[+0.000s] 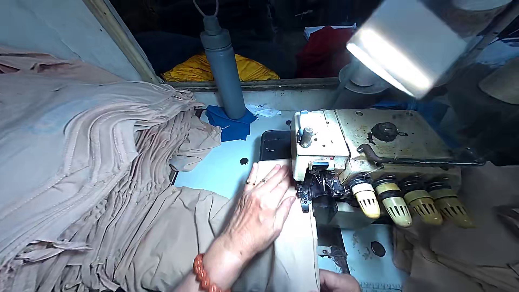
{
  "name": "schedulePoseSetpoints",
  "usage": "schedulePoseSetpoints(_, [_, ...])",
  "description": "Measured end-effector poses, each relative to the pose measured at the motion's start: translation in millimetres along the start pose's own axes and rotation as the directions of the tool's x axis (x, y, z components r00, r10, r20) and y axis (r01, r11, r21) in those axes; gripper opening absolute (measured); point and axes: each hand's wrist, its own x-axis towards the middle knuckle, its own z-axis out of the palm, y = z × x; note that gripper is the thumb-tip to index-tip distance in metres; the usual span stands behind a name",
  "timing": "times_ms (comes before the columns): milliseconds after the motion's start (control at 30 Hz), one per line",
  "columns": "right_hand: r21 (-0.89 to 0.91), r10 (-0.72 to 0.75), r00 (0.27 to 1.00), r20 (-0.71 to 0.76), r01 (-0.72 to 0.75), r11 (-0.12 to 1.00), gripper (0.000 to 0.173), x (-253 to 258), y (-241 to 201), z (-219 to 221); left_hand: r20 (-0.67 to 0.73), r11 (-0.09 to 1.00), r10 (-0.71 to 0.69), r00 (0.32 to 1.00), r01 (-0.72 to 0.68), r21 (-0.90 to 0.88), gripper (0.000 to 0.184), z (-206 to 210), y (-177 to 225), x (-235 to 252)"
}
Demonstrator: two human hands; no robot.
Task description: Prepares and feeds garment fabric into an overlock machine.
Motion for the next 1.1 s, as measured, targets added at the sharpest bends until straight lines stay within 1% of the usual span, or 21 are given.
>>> schedulePoseSetpoints(133, [-0.006, 0.016, 0.992, -0.126, -0.017, 1.0, 0.015, 27.6, -21.6, 7.2, 0.062, 1.0, 0.029, 0.998, -0.03, 0.002, 0.042, -0.2, -23.1, 30.9])
schedulePoseSetpoints(300, [-0.018, -0.056, 0.973, -0.224, 0.053, 0.998, 0.015, 55.9, -23.2, 9.8, 0.083, 0.999, 0.005, 0.997, -0.009, 0.039, 0.038, 0.6, -39.1, 65.6])
schedulePoseSetpoints(367, [0.045, -0.034, 0.992, -0.122, 0.04, 0.998, 0.008, 54.3, -20.8, 5.7, 0.019, 0.994, -0.021, 1.0, 0.019, 0.103, 0.034, 1.5, -42.2, 74.8])
schedulePoseSetpoints(400, [0.103, -0.006, 1.0, -0.002, 0.006, 0.995, 0.002, 48.1, -18.3, 1.6, -0.024, 0.991, -0.028, 0.999, 0.031, 0.132, 0.033, 2.4, -44.0, 74.6])
schedulePoseSetpoints(433, [0.129, 0.03, 0.991, 0.129, -0.047, 0.99, 0.01, 38.5, -15.0, -0.7, -0.087, 0.987, -0.02, 0.996, 0.034, 0.157, 0.034, 4.7, -45.7, 71.4])
schedulePoseSetpoints(467, [0.098, 0.074, 0.967, 0.245, -0.101, 0.99, 0.013, 27.6, -10.7, -2.1, -0.128, 0.987, -0.022, 0.992, 0.042, 0.156, 0.035, 4.3, -44.0, 64.1])
schedulePoseSetpoints(500, [0.006, 0.126, 0.937, 0.325, -0.136, 0.991, 0.013, 16.5, -6.2, -3.1, -0.145, 0.99, -0.042, 0.989, 0.061, 0.127, 0.037, 0.8, -39.3, 52.4])
schedulePoseSetpoints(533, [-0.176, 0.21, 0.912, 0.352, -0.155, 0.972, 0.016, 5.0, -4.3, -3.2, -0.157, 0.993, -0.08, 0.984, 0.093, 0.074, 0.038, -4.9, -31.9, 35.0])
schedulePoseSetpoints(567, [-0.441, 0.29, 0.893, 0.343, -0.119, 0.89, 0.026, -6.0, -3.0, -2.6, -0.18, 0.992, -0.121, 0.976, 0.126, 0.015, 0.038, -11.8, -23.8, 13.2])
schedulePoseSetpoints(600, [-0.664, 0.356, 0.878, 0.32, -0.06, 0.745, 0.04, -14.4, -1.4, 0.1, -0.213, 0.988, -0.154, 0.965, 0.151, -0.029, 0.038, -20.1, -15.4, -11.9])
schedulePoseSetpoints(633, [-0.78, 0.42, 0.86, 0.289, -0.043, 0.625, 0.051, -19.8, 1.7, 2.8, -0.267, 0.985, -0.169, 0.949, 0.159, -0.06, 0.036, -26.5, -7.2, -37.7])
schedulePoseSetpoints(667, [-0.81, 0.457, 0.857, 0.239, -0.083, 0.58, 0.057, -24.3, 5.3, 5.1, -0.326, 0.984, -0.171, 0.93, 0.148, -0.095, 0.034, -29.2, 2.3, -62.9])
schedulePoseSetpoints(700, [-0.784, 0.448, 0.872, 0.198, -0.134, 0.606, 0.057, -29.8, 8.5, 6.9, -0.336, 0.979, -0.188, 0.923, 0.148, -0.142, 0.032, -30.5, 17.4, -87.3])
schedulePoseSetpoints(733, [-0.708, 0.431, 0.882, 0.191, -0.18, 0.683, 0.051, -34.0, 10.0, 7.6, -0.303, 0.965, -0.217, 0.928, 0.157, -0.21, 0.027, -29.1, 35.9, -109.0])
schedulePoseSetpoints(800, [-0.401, 0.415, 0.865, 0.283, -0.287, 0.87, 0.031, -37.4, 10.4, 6.1, -0.101, 0.914, -0.246, 0.964, 0.196, -0.356, 0.028, -18.2, 70.4, -141.8])
schedulePoseSetpoints(833, [-0.207, 0.388, 0.854, 0.347, -0.334, 0.92, 0.029, -38.7, 10.9, 6.6, 0.017, 0.891, -0.25, 0.968, 0.237, -0.388, 0.032, -9.8, 83.4, -153.9])
schedulePoseSetpoints(867, [-0.037, 0.37, 0.843, 0.39, -0.387, 0.921, 0.037, -40.9, 11.7, 7.8, 0.106, 0.883, -0.264, 0.959, 0.284, -0.375, 0.037, -1.1, 92.8, -165.2])
schedulePoseSetpoints(900, [0.07, 0.366, 0.835, 0.411, -0.429, 0.901, 0.044, -43.3, 12.1, 8.4, 0.14, 0.883, -0.281, 0.949, 0.313, -0.349, 0.035, 6.9, 98.3, -174.7])
schedulePoseSetpoints(1000, [0.169, 0.402, 0.835, 0.376, -0.488, 0.856, 0.05, -51.4, 9.6, 8.7, 0.102, 0.871, -0.329, 0.939, 0.343, -0.352, 0.014, 14.2, 97.2, -187.7])
schedulePoseSetpoints(1067, [0.085, 0.406, 0.861, 0.308, -0.45, 0.889, 0.04, -55.0, 9.9, 9.1, 0.103, 0.816, -0.354, 0.93, 0.36, -0.452, 0.013, 11.5, 93.3, -190.1])
schedulePoseSetpoints(1100, [-0.028, 0.378, 0.89, 0.254, -0.384, 0.923, 0.033, -55.2, 11.7, 10.7, 0.107, 0.785, -0.353, 0.929, 0.356, -0.507, 0.013, 10.3, 92.3, -190.6])
